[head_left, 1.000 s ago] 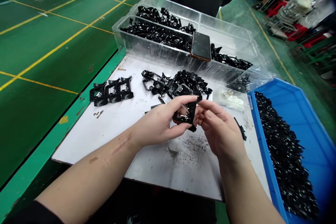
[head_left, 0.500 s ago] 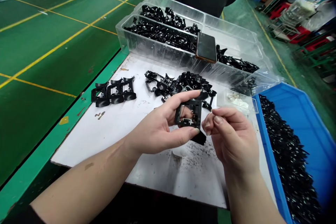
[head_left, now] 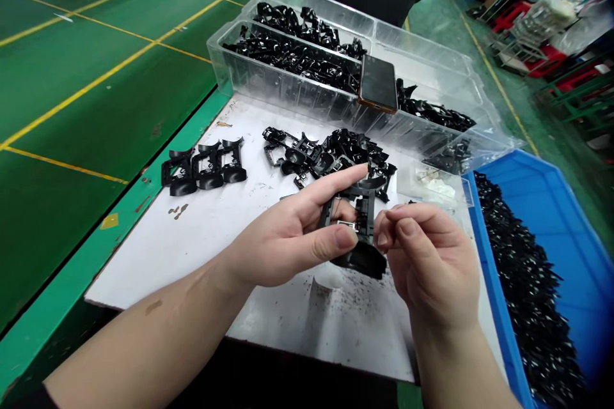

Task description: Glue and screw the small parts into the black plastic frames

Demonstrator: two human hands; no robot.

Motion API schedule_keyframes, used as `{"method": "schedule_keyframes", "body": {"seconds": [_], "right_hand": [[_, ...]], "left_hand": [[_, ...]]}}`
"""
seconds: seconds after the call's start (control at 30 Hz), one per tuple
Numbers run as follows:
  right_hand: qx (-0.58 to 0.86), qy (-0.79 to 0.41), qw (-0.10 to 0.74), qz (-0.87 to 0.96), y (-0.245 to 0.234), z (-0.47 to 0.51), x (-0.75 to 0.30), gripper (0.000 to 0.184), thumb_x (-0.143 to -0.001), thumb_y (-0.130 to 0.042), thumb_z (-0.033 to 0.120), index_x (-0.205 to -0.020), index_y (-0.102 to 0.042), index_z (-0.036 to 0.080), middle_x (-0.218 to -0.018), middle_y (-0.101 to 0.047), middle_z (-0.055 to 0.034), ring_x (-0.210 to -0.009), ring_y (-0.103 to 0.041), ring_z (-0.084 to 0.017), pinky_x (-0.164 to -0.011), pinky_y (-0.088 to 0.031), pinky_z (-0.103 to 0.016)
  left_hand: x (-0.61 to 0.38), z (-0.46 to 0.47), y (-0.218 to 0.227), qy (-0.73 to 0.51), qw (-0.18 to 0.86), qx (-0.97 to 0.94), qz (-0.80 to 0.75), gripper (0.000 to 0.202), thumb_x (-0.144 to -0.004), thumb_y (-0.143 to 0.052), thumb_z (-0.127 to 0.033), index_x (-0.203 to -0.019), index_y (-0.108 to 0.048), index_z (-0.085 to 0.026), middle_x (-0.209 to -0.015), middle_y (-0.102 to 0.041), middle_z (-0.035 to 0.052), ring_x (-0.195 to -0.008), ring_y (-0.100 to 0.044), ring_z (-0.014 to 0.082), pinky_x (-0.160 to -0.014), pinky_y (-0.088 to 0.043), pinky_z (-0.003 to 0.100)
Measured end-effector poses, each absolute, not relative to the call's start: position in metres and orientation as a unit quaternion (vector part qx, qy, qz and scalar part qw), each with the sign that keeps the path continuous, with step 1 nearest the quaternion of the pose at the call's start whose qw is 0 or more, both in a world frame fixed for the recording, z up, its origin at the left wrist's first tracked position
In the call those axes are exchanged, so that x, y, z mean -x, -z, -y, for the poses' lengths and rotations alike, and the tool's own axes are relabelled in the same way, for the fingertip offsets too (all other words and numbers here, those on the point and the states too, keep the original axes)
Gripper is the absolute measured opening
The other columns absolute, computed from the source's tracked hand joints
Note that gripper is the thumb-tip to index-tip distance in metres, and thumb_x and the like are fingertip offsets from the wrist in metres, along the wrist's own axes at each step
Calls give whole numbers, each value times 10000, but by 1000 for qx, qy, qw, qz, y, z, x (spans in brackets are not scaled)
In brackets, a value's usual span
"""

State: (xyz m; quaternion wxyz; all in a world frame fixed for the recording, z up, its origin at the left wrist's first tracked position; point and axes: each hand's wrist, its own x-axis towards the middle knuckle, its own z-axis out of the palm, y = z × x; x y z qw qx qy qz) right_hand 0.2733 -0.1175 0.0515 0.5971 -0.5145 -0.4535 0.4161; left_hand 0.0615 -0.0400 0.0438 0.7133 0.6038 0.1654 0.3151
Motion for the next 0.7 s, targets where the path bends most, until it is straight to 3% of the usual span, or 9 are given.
{"method": "schedule_keyframes", "body": {"seconds": [0.23,0.47,0.57,0.7], "right_hand": [[520,-422,585,457,-51,120,-274,56,-1008,-775,337,-1054,-807,333,-812,-713,2,-716,-653,-167,-637,-522,-323],[527,-453,545,469,-44,117,-275,213,-1019,-734,450,-1194,-779,336,-970,-729,-33,-871,-665,-221,-785,-559,-378],[544,-450,513,488,-43,114,-273,173,-1006,-747,446,-1069,-784,290,-995,-702,-45,-905,-650,-231,-833,-554,-393],[536,-438,531,488,-44,111,-272,121,-1000,-760,397,-996,-771,277,-982,-712,-30,-906,-662,-218,-831,-548,-366]], "left_hand": [[-63,40,-42,-318,704,-611,-172,624,-1101,-544,-534,-1678,-354,-394,-1058,-676,57,-1038,-733,261,-917,-663,421],[-68,39,-41,-324,605,-706,-171,620,-1098,-601,-381,-1672,-372,-351,-1078,-704,46,-942,-704,196,-853,-630,333],[-71,39,-40,-314,540,-757,-193,616,-1078,-620,-299,-1651,-395,-325,-1098,-709,41,-959,-695,195,-876,-615,336],[-73,36,-38,-317,490,-786,-203,653,-1033,-688,-269,-1620,-410,-340,-1160,-715,44,-964,-701,202,-880,-614,343]]}}
